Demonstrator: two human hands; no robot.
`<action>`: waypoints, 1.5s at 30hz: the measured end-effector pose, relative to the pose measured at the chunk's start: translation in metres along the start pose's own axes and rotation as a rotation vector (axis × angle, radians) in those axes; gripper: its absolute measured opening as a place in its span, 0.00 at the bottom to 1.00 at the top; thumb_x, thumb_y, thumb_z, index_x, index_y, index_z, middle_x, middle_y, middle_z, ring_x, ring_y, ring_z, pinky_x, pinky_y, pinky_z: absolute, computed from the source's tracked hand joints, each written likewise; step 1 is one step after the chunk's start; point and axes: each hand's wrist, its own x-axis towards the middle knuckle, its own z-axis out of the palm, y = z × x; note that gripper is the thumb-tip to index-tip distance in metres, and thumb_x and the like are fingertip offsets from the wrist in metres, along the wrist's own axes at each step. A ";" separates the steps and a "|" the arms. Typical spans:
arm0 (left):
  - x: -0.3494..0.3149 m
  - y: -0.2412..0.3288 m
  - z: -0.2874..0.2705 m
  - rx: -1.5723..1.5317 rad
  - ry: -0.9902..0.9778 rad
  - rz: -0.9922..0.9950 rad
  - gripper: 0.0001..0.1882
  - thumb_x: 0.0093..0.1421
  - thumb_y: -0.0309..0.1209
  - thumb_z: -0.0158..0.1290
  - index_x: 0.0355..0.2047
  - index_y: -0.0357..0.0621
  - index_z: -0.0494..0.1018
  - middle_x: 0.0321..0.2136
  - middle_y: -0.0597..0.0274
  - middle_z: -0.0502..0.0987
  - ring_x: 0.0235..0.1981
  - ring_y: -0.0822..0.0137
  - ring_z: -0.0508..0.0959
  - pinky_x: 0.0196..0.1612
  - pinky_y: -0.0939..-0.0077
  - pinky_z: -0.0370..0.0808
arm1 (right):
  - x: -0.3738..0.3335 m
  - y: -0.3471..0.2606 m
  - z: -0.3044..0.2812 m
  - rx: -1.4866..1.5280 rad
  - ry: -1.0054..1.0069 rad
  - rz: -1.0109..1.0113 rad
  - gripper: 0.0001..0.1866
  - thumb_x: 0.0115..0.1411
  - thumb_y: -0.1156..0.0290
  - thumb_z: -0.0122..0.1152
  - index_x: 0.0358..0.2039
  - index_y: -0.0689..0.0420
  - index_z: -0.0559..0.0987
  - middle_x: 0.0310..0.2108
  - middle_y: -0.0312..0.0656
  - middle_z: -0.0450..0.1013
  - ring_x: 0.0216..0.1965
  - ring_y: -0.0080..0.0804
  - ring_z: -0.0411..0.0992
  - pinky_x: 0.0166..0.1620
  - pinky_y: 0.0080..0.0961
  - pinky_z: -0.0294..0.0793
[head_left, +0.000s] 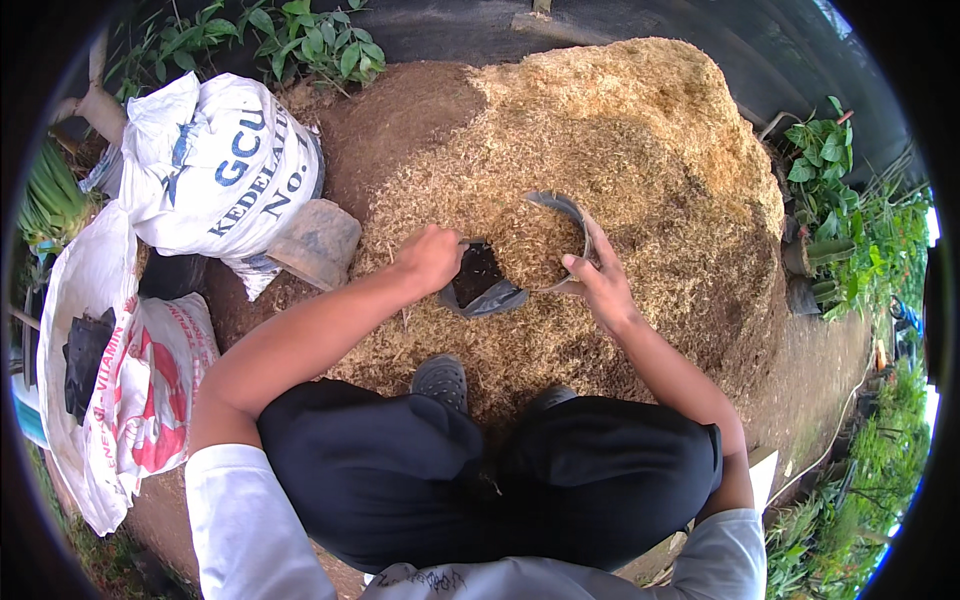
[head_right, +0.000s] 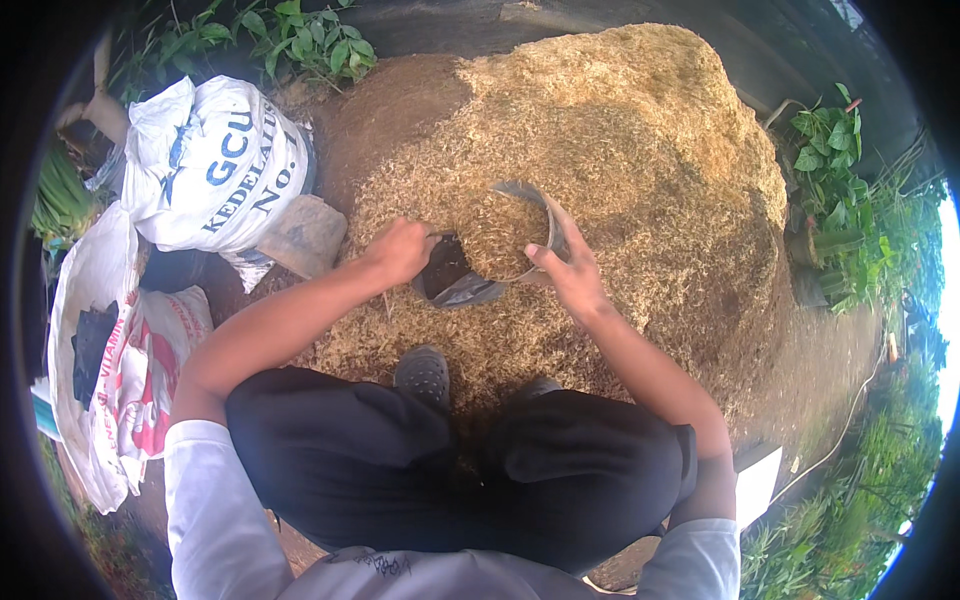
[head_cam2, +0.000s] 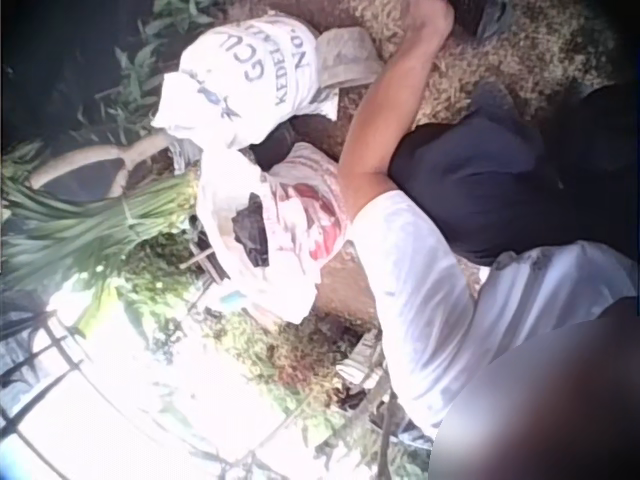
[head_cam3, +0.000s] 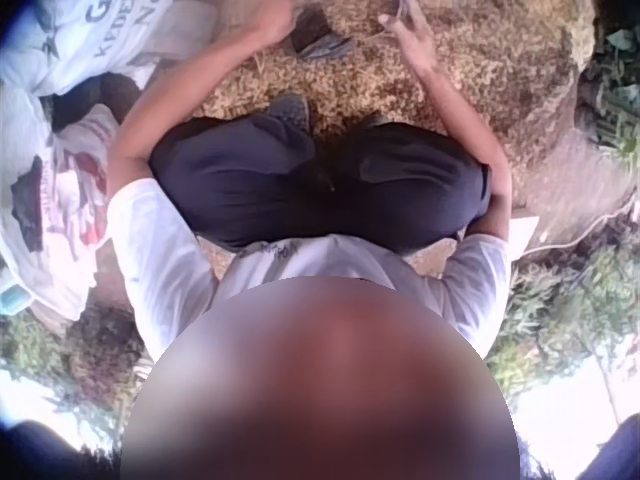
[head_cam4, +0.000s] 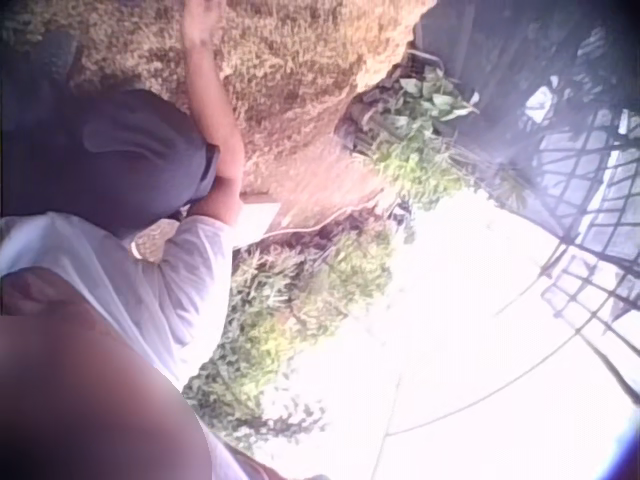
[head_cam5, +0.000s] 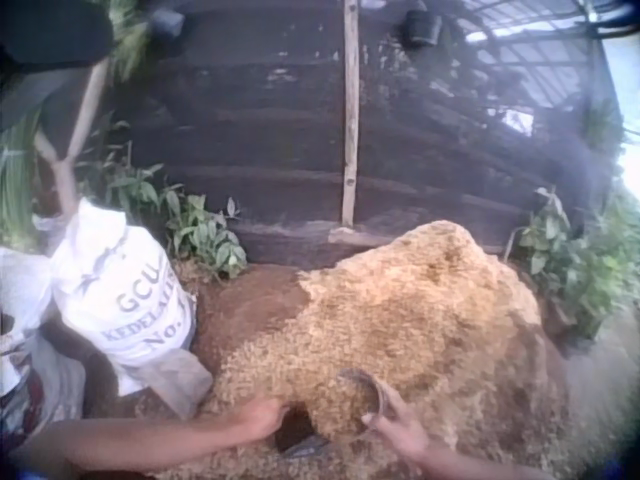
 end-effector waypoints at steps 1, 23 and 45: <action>0.001 0.000 0.000 -0.002 0.005 -0.011 0.21 0.78 0.36 0.48 0.35 0.31 0.82 0.24 0.39 0.82 0.30 0.48 0.87 0.43 0.51 0.85 | 0.001 -0.001 0.001 -0.089 0.009 -0.030 0.46 0.66 0.54 0.66 0.80 0.44 0.55 0.75 0.56 0.53 0.75 0.56 0.57 0.67 0.53 0.77; -0.003 0.006 -0.005 -0.441 -0.075 -0.223 0.18 0.80 0.31 0.41 0.43 0.28 0.77 0.26 0.45 0.84 0.21 0.61 0.86 0.24 0.68 0.86 | -0.001 0.013 0.037 -0.966 0.007 -0.534 0.50 0.47 0.68 0.83 0.72 0.32 0.72 0.73 0.65 0.49 0.72 0.71 0.56 0.69 0.57 0.71; -0.001 -0.011 0.006 -0.352 -0.001 -0.158 0.12 0.75 0.30 0.53 0.43 0.31 0.79 0.23 0.48 0.83 0.20 0.60 0.86 0.32 0.60 0.84 | -0.009 0.011 0.009 -1.090 -0.113 -0.703 0.50 0.44 0.68 0.86 0.69 0.27 0.74 0.73 0.59 0.49 0.74 0.68 0.54 0.68 0.56 0.74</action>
